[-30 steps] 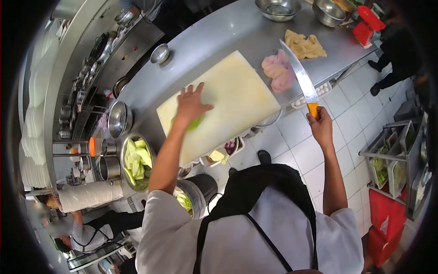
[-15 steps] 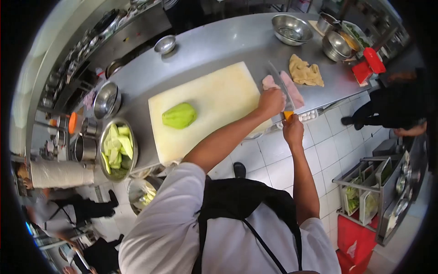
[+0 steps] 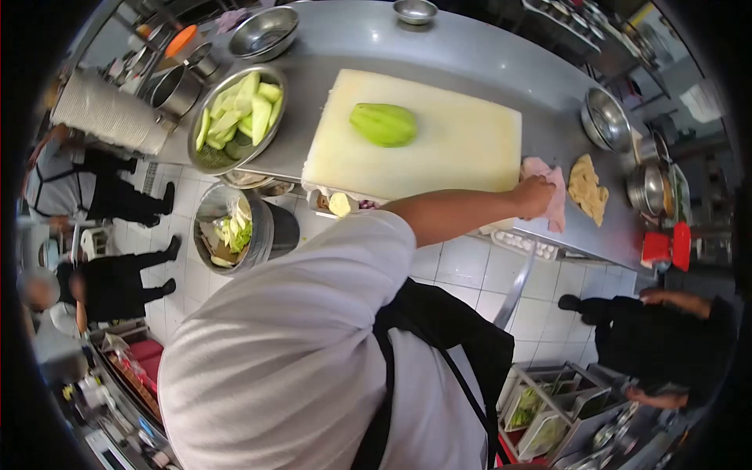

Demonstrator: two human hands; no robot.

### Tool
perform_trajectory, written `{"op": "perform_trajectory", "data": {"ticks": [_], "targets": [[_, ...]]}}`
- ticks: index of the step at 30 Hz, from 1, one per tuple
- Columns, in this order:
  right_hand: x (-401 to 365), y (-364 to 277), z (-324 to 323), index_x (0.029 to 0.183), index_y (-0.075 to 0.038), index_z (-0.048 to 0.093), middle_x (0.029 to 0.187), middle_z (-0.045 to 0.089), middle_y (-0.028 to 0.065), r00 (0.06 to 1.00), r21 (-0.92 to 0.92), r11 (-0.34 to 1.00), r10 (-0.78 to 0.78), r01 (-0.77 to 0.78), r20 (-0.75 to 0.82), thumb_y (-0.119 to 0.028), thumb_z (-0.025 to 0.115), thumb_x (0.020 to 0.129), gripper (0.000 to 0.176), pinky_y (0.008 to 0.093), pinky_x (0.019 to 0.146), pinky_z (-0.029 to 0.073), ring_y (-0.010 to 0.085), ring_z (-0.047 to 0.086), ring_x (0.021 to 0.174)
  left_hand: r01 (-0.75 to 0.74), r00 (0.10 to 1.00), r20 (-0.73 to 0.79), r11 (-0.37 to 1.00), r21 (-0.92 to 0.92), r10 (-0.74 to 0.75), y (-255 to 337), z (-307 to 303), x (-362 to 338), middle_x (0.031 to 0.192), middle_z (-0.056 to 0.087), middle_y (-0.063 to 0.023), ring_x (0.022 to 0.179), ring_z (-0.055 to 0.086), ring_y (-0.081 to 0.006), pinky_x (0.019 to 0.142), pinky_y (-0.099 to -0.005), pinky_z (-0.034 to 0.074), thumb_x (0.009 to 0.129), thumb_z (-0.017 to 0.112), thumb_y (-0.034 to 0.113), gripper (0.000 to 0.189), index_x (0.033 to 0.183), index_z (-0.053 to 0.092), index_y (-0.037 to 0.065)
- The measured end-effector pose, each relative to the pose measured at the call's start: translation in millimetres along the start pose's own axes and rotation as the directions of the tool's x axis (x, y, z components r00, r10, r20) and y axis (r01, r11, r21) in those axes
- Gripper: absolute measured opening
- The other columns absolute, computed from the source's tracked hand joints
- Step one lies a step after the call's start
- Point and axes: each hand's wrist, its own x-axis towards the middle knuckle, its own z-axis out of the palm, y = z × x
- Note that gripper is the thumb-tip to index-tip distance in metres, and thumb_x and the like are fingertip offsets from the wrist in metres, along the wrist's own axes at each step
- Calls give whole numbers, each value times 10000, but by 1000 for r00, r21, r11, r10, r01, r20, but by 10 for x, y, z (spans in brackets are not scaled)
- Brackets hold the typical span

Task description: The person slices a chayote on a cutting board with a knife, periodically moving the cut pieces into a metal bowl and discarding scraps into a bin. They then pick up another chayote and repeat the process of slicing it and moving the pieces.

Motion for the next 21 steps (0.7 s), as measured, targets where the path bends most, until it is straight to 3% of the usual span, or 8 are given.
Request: {"op": "perform_trajectory", "data": {"ticks": [2,4,5,7,11,13,16,21], "targets": [[225,288,-188,1078,38,591,997,658,104,978,320,926,211,-202,7,28,771,841,298,328,880,520,203,638,952,-43,997,61,997,-60,47,165,-582,-396,1375,551,-227,1271,550,-367,1019,-480,488,813,736,185,445,1241,681,75],[186,489,-286,1073,30,589,984,654,97,902,600,708,427,-371,54,31,771,841,295,323,882,518,198,637,949,-74,995,-71,991,-115,66,148,-1021,-804,1386,554,-212,1292,529,-376,1058,-487,459,810,756,223,471,1258,677,102],[-284,-237,632,1028,1,572,925,624,65,981,-47,988,-153,148,-123,-42,771,874,256,299,831,511,165,609,889,-102,987,-137,985,-136,83,86,-1181,-952,1392,555,-205,1303,518,-381,1077,-491,445,808,766,241,484,1266,675,116],[-408,-1355,1344,959,-24,550,809,532,20,948,-466,827,-249,316,200,-169,743,934,244,286,628,413,107,486,740,62,961,-275,996,67,-41,-168,-1438,-1244,1429,545,-186,1343,480,-380,1126,-492,400,814,774,268,517,1302,661,142],[-178,-1911,2141,836,39,573,649,461,37,828,-471,692,-362,547,429,-222,703,959,317,307,559,364,96,395,644,255,925,-352,922,292,-144,-842,-2169,-1516,1436,554,-169,1382,452,-365,1144,-495,372,826,772,297,531,1325,655,158],[-166,-2105,2474,813,43,566,623,485,56,861,-476,765,-195,434,471,-249,683,962,348,321,543,370,116,420,601,386,892,-374,856,345,-252,-1036,-2449,-1671,1424,558,-174,1364,475,-356,1137,-504,375,847,753,303,528,1341,641,149],[-28,-2039,2838,879,16,605,634,535,36,799,-487,723,-150,490,582,-278,666,967,314,298,498,393,109,483,549,409,908,-192,890,202,-373,-1391,-2626,-1917,1400,562,-185,1337,498,-361,1128,-482,388,876,727,299,516,1353,622,135],[-312,-2192,3285,1099,3,600,697,589,56,774,-481,808,49,341,631,-273,647,975,307,316,520,446,133,553,568,232,917,-364,960,160,-161,-992,-2563,-2528,1384,521,-197,1297,508,-402,1093,-454,419,838,762,180,494,1302,617,88]]}}
